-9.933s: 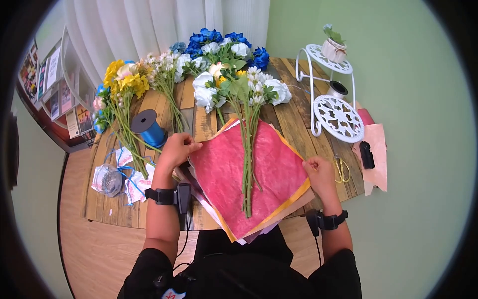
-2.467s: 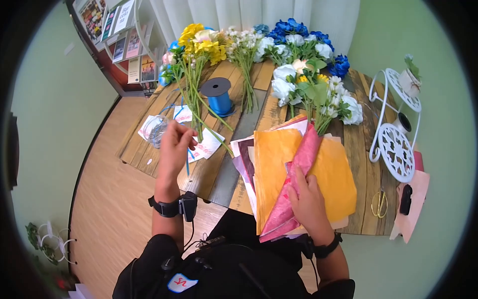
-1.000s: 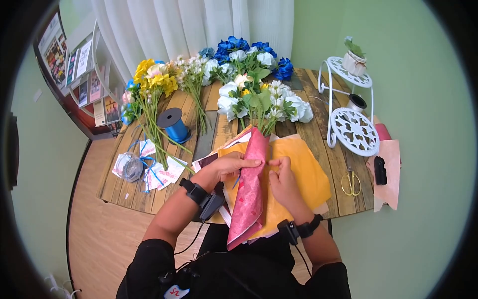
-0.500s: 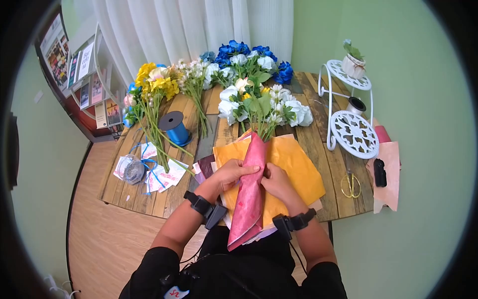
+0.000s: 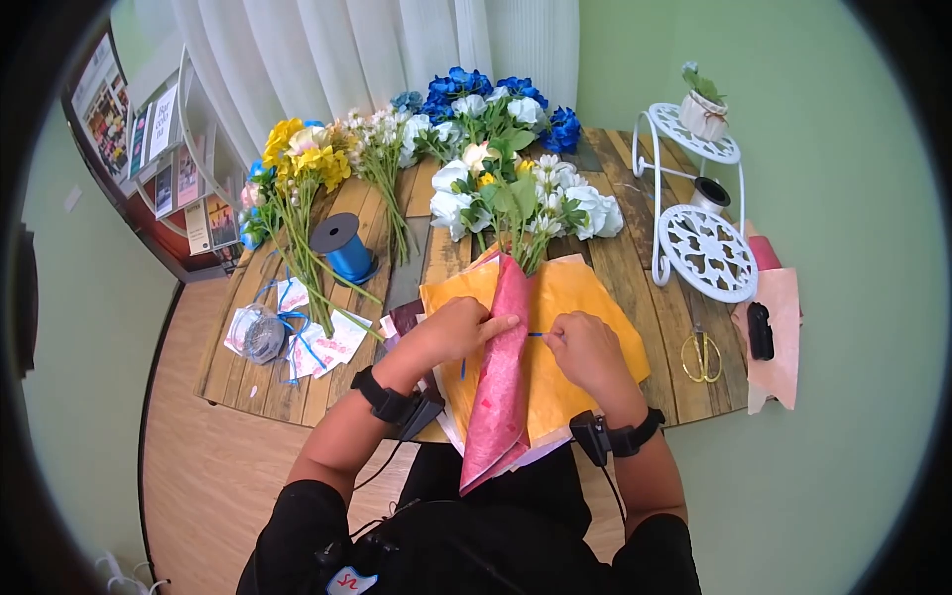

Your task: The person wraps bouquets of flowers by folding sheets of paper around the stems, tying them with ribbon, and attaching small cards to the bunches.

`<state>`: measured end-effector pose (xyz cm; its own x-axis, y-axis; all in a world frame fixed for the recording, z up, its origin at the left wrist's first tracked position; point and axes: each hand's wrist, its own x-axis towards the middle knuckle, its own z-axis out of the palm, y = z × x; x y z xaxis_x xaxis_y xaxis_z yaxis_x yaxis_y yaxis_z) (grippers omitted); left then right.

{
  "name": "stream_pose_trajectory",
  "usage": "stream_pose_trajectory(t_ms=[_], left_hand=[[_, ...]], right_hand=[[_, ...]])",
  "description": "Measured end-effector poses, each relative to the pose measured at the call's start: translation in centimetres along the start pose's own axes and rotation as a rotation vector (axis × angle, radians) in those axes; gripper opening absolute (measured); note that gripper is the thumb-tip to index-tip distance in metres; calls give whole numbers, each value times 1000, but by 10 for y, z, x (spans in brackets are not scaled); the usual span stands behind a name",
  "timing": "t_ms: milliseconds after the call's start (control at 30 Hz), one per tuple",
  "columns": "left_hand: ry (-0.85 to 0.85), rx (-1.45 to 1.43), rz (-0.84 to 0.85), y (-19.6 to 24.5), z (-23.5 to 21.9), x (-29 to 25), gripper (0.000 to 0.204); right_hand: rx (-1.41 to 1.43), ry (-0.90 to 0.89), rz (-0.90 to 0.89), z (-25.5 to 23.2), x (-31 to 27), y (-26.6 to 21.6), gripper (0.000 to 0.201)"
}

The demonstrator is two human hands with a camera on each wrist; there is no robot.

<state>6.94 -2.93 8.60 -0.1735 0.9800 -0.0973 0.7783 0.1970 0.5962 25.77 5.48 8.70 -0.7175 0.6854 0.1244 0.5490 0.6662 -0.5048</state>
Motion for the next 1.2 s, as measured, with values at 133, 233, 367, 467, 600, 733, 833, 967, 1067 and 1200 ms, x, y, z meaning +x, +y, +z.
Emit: stream_pose_trajectory(t_ms=[133,233,367,467,600,733,833,967,1067,1200], left_hand=[[61,146,69,-4,2,-4,44],[19,215,214,-14,-3,-12,26],[-4,97,271,-5,-19,-32,20],[-133,-7,271,2,-34,-41,23],[-352,-711,281,-27,-22,-32,28],[-352,-882,206,-36,-17,-25,26],[-222,-905,215,-33,-13,-24,21],[-121,-779,86,-27,-11,-20,19],[-51,-781,105,-27,-2,-20,16],[130,-456,345,-25,1,-23,14]], right_hand=[[21,-7,-26,3,0,-4,17],[30,12,-82,1,-1,-9,16],[89,55,-130,1,0,-13,15],[156,64,-150,1,1,-15,14],[208,73,-136,3,1,-17,14],[311,83,-92,4,3,-16,17],[359,76,-86,-1,3,-19,17],[366,73,-112,-1,4,-18,17],[446,75,-98,1,5,-17,17],[439,69,-61,-2,4,-19,16]])
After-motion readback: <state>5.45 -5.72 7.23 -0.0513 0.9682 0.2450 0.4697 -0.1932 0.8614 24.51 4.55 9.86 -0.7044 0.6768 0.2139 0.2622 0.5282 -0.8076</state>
